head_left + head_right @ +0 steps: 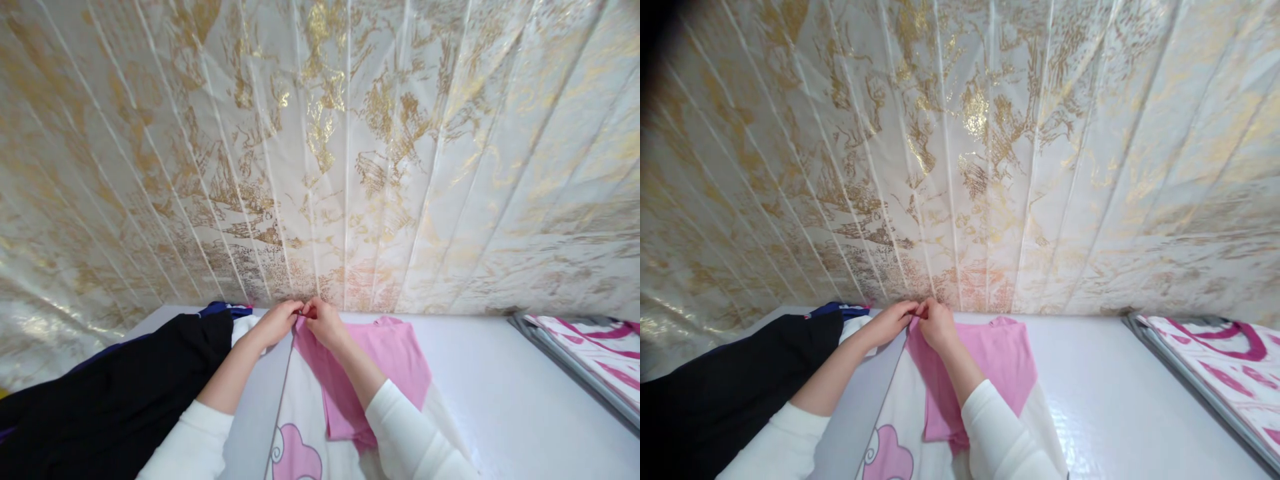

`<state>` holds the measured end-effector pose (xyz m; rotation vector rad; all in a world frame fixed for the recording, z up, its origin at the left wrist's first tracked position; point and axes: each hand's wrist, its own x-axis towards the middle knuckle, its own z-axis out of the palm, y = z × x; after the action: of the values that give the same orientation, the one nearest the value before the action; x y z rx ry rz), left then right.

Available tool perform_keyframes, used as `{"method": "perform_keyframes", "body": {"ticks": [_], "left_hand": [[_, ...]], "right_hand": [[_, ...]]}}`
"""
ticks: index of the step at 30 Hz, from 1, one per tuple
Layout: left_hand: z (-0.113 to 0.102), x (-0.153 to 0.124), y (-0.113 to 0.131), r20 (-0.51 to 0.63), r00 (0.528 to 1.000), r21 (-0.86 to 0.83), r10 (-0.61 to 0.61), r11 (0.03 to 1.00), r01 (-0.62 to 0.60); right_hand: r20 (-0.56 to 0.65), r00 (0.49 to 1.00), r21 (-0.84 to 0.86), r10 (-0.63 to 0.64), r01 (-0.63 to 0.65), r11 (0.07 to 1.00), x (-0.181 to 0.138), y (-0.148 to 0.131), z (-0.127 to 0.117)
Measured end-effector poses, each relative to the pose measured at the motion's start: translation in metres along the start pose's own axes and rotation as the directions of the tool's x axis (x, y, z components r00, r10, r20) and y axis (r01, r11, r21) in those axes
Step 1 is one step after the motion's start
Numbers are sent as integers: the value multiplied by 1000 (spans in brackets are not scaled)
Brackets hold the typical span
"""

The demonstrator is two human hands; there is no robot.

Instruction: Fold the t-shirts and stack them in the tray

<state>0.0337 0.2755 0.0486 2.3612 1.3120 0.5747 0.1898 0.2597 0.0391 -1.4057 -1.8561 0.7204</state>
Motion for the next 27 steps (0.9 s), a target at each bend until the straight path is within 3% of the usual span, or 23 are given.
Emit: {"method": "perform_keyframes", "body": {"ticks": [13, 27], "left_hand": [[-8, -1, 0, 31, 998, -51, -45, 998, 47], [-8, -2, 4, 2, 998, -41, -68, 997, 68]], "right_hand": [[7, 996, 221, 93, -92, 971, 8, 15, 10], [-4, 998, 407, 61, -54, 912, 9, 19, 12]]}}
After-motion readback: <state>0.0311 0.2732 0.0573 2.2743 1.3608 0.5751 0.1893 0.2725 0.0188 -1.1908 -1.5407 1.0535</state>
